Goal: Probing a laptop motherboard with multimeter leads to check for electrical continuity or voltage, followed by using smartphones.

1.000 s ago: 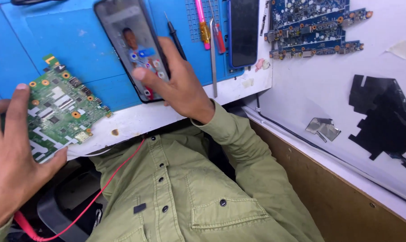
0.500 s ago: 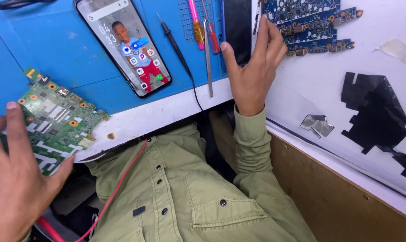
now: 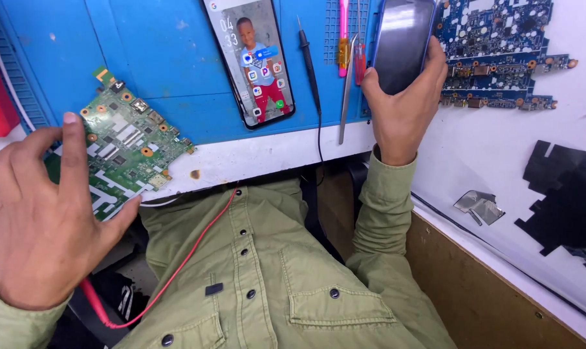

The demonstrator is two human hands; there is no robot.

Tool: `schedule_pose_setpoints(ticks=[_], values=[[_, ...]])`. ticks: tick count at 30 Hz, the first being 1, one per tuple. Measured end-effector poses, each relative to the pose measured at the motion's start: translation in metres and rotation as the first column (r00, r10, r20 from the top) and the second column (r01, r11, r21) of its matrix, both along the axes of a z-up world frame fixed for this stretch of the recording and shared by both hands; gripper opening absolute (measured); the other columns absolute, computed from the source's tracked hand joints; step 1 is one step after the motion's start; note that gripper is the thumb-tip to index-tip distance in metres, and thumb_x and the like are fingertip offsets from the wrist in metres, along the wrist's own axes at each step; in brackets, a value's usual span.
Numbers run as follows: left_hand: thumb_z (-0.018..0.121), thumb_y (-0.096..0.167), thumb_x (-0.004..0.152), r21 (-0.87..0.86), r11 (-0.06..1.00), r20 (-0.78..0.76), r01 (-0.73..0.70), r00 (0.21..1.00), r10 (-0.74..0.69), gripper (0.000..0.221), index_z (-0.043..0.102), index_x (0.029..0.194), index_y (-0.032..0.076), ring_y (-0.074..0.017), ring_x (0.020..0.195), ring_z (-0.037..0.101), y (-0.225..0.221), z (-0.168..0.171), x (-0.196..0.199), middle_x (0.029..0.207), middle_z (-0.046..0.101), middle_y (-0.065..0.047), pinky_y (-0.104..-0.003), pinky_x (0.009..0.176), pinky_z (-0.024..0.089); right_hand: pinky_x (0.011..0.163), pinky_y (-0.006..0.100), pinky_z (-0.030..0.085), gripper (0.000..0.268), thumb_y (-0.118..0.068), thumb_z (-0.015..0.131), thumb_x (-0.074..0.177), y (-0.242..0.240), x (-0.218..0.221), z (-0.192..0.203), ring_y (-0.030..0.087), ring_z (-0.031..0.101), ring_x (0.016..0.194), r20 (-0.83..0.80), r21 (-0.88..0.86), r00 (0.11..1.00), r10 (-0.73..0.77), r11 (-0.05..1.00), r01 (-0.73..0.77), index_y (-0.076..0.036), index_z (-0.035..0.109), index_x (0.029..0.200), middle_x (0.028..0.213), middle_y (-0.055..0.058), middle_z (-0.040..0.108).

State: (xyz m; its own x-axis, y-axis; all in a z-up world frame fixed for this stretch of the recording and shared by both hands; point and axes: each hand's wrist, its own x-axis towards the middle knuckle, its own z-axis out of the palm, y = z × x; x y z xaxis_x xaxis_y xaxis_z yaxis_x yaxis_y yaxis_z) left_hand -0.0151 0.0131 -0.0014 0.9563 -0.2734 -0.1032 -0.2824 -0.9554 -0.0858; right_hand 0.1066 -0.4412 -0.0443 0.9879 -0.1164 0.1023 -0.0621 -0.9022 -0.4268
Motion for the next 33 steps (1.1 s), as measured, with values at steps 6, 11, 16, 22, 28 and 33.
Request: schedule_pose_setpoints(ticks=[6, 11, 16, 22, 28, 33], values=[[0.08, 0.062, 0.078, -0.187, 0.981, -0.078, -0.054, 0.996, 0.04, 0.115, 0.046, 0.167, -0.004, -0.0449, 0.113, 0.06, 0.008, -0.005, 0.004, 0.151, 0.053, -0.027, -0.052, 0.082, 0.051, 0.107, 0.055, 0.073, 0.075, -0.023, 0.095, 0.103, 0.028, -0.003, 0.024, 0.04, 0.065, 0.128, 0.036, 0.225, 0.998, 0.06, 0.972, -0.066, -0.015, 0.036, 0.149, 0.142, 0.022, 0.05], [0.082, 0.056, 0.077, -0.26, 0.963, -0.104, -0.072, 0.994, 0.046, 0.11, 0.051, 0.162, -0.008, -0.0457, 0.116, 0.058, 0.015, -0.007, -0.001, 0.15, 0.051, -0.028, -0.054, 0.087, 0.051, 0.1, 0.046, 0.068, 0.074, -0.02, 0.085, 0.097, 0.078, -0.02, 0.049, 0.033, 0.061, 0.124, 0.148, 0.198, 0.987, 0.064, 0.976, -0.093, -0.017, 0.036, 0.152, 0.14, 0.019, 0.052], [0.085, 0.051, 0.078, -0.298, 0.946, -0.101, -0.124, 0.99, 0.098, 0.114, 0.041, 0.168, -0.004, -0.0463, 0.112, 0.057, 0.018, -0.01, -0.007, 0.148, 0.053, -0.03, -0.056, 0.082, 0.047, 0.126, 0.044, 0.058, 0.089, -0.021, 0.089, 0.087, 0.143, -0.045, 0.029, 0.035, 0.058, 0.143, 0.138, 0.343, 0.96, 0.243, 0.898, -0.276, -0.006, 0.039, 0.159, 0.153, 0.02, 0.049], [0.082, 0.05, 0.096, -0.378, 0.9, -0.068, -0.215, 0.976, 0.205, 0.104, 0.029, 0.171, 0.003, -0.0517, 0.13, 0.054, 0.021, -0.011, -0.022, 0.151, 0.051, -0.033, -0.059, 0.093, 0.041, 0.119, 0.039, 0.053, 0.099, -0.031, 0.092, 0.088, 0.24, -0.067, 0.01, 0.031, 0.058, 0.139, -0.08, 0.537, 0.959, 0.271, 0.822, -0.188, -0.004, 0.036, 0.165, 0.163, 0.013, 0.047], [0.063, 0.063, 0.112, -0.376, 0.895, 0.013, -0.241, 0.964, 0.265, 0.092, 0.032, 0.168, -0.003, -0.0486, 0.134, 0.054, 0.029, -0.021, -0.031, 0.151, 0.055, -0.032, -0.053, 0.103, 0.036, 0.13, 0.052, 0.053, 0.092, -0.042, 0.084, 0.103, 0.25, -0.07, -0.013, 0.036, 0.05, 0.161, 0.009, 0.46, 0.971, 0.239, 0.861, -0.216, -0.012, 0.03, 0.17, 0.175, 0.01, 0.038], [0.073, 0.061, 0.111, -0.438, 0.867, 0.023, -0.24, 0.961, 0.277, 0.09, 0.048, 0.164, -0.008, -0.0497, 0.13, 0.053, 0.037, -0.026, -0.028, 0.148, 0.054, -0.034, -0.055, 0.1, 0.035, 0.14, 0.052, 0.056, 0.092, -0.035, 0.092, 0.101, 0.228, -0.054, -0.03, 0.034, 0.052, 0.159, 0.14, 0.236, 0.963, 0.23, 0.937, -0.258, -0.01, 0.034, 0.168, 0.166, 0.015, 0.048]])
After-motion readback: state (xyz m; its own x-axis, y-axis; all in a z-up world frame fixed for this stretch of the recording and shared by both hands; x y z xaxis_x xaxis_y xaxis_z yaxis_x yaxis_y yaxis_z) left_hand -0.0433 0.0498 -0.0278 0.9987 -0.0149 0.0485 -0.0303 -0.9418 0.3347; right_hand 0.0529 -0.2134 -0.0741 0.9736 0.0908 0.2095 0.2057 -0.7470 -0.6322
